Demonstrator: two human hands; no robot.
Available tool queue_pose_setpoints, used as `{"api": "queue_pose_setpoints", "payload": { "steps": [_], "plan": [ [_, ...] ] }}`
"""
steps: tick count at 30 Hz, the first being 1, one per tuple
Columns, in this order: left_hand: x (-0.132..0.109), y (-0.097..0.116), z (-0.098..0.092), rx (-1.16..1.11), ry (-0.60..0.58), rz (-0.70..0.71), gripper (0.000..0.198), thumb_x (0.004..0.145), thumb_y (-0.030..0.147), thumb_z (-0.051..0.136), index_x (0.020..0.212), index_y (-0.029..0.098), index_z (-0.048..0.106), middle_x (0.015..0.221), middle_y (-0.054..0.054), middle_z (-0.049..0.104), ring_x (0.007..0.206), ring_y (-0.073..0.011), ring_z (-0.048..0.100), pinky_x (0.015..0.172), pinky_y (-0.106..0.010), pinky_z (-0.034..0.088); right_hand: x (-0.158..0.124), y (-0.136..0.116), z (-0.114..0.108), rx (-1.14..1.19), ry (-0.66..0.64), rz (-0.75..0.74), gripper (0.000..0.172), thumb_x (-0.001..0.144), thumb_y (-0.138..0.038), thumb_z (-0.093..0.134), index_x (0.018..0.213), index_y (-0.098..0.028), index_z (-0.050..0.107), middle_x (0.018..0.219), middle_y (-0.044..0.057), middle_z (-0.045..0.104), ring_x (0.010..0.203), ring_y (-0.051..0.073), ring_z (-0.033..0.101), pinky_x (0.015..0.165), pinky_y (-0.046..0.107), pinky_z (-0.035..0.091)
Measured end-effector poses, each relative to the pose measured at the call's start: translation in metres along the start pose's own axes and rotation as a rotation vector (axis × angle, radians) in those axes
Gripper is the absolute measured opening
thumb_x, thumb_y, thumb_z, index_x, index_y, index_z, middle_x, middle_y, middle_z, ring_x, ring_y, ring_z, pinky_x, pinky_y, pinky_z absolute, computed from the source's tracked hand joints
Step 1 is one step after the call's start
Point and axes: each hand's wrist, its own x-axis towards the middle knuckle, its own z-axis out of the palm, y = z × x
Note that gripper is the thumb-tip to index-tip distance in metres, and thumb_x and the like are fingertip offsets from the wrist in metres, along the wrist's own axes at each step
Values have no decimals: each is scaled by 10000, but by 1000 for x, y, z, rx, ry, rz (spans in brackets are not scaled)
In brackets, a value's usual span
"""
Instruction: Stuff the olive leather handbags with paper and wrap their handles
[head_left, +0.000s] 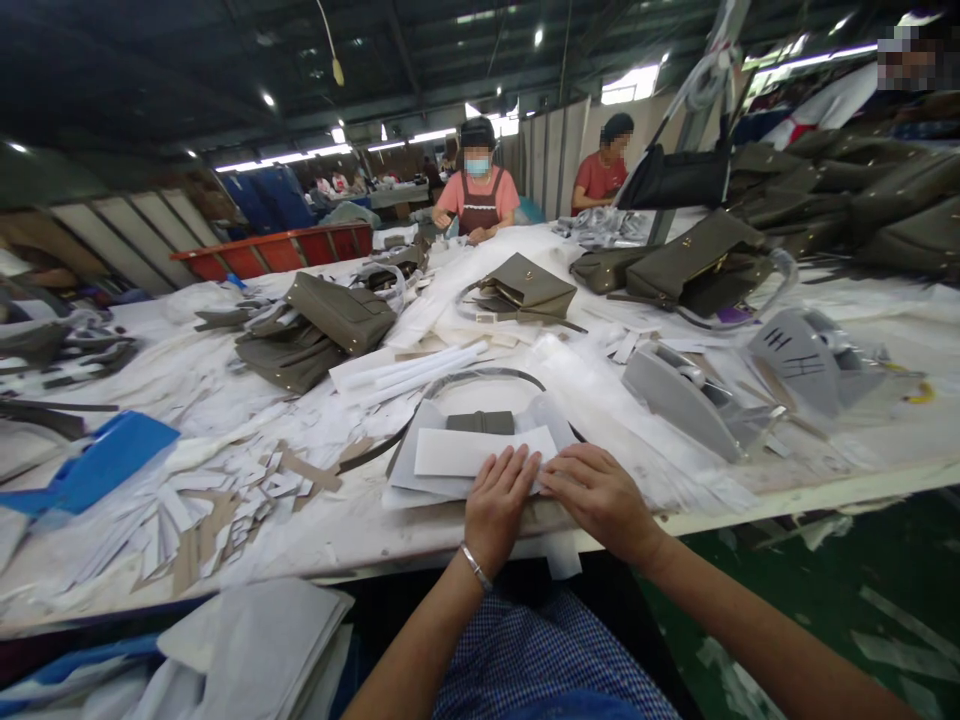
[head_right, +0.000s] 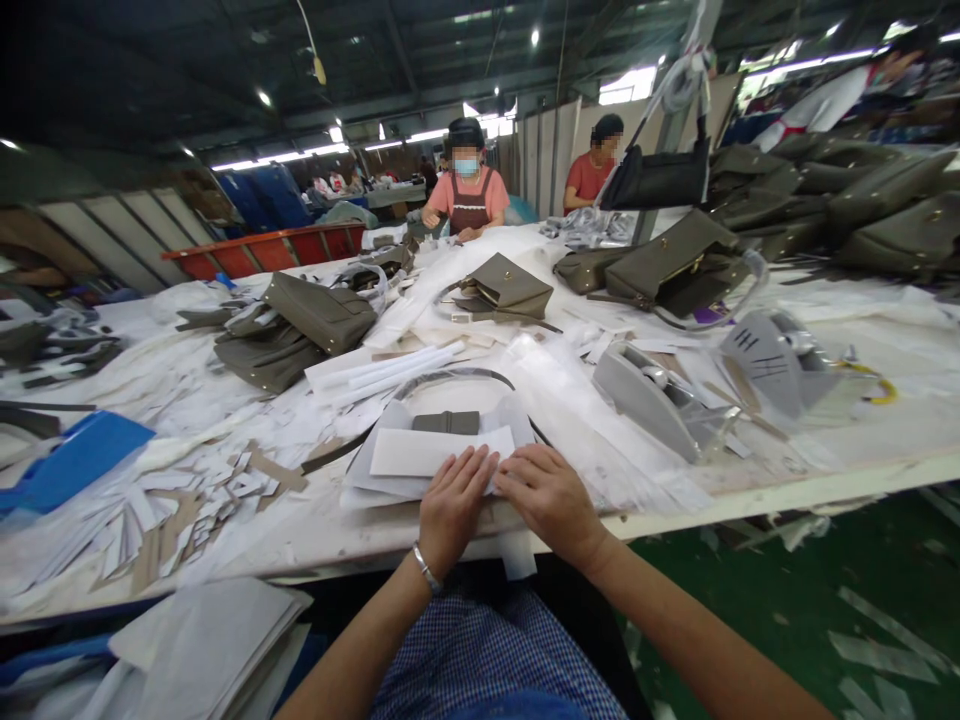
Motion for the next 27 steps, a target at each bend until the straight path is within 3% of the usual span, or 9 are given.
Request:
{"api": "queue_pose_setpoints", "payload": {
  "steps": [3, 10, 13, 16, 18, 24, 27],
  "plan": [
    [1, -1, -1, 13, -10, 13, 493, 991, 221, 478, 1475, 252, 385, 1502, -14, 449, 1375, -204, 440, 1132, -404, 413, 4, -2, -1, 50, -19, 15, 120, 935, -190, 592, 932, -210, 711, 911, 34, 713, 934, 221, 596, 889, 406, 473],
    [2, -2, -1, 43, -17, 31, 534, 972, 228, 521, 1484, 249, 367, 1506, -28, 443, 1364, -210, 455, 1111, -398, 443, 13, -10, -5, 99, -130, 157, 140, 918, -209, 577, 848, -208, 698, 846, 44, 686, 868, 223, 595, 931, 449, 453],
    [1, -2, 2, 48, 19, 29, 519, 967, 219, 528, 1468, 241, 393, 1489, -25, 468, 1351, -209, 472, 1099, -403, 460, 16, -4, -5, 156, -202, 165, 151, 937, -235, 554, 961, -214, 701, 971, 57, 709, 953, 231, 619, 919, 416, 490],
    [1, -1, 6, 60, 79, 38, 475, 975, 200, 505, 1444, 229, 435, 1468, -33, 494, 1327, -211, 500, 1081, -401, 481, 16, 13, -1, 203, -229, 147, 290, 944, -147, 450, 1112, -196, 681, 1215, 103, 667, 1109, 236, 614, 965, 393, 507],
    [1, -2, 9, 80, 106, 50, 461, 986, 202, 479, 1444, 229, 435, 1460, -27, 503, 1313, -207, 515, 1061, -399, 501, 18, 27, 2, 230, -278, 125, 377, 897, -77, 414, 1144, -181, 679, 1257, 125, 652, 1134, 245, 617, 965, 393, 519],
    [1, -4, 15, 138, 184, 73, 414, 1024, 231, 370, 1427, 197, 459, 1434, -5, 528, 1276, -189, 550, 1006, -367, 546, 38, 46, 0, 356, -561, 131, 307, 749, -126, 635, 1032, -202, 725, 1066, 92, 719, 983, 265, 655, 864, 365, 528],
    [1, -5, 19, 152, 262, 78, 401, 1036, 235, 323, 1389, 196, 510, 1406, 8, 558, 1245, -179, 576, 980, -347, 557, 43, 45, 0, 303, -600, 170, 180, 781, -156, 652, 934, -203, 736, 933, 70, 723, 906, 255, 659, 815, 357, 512]
  ]
}}
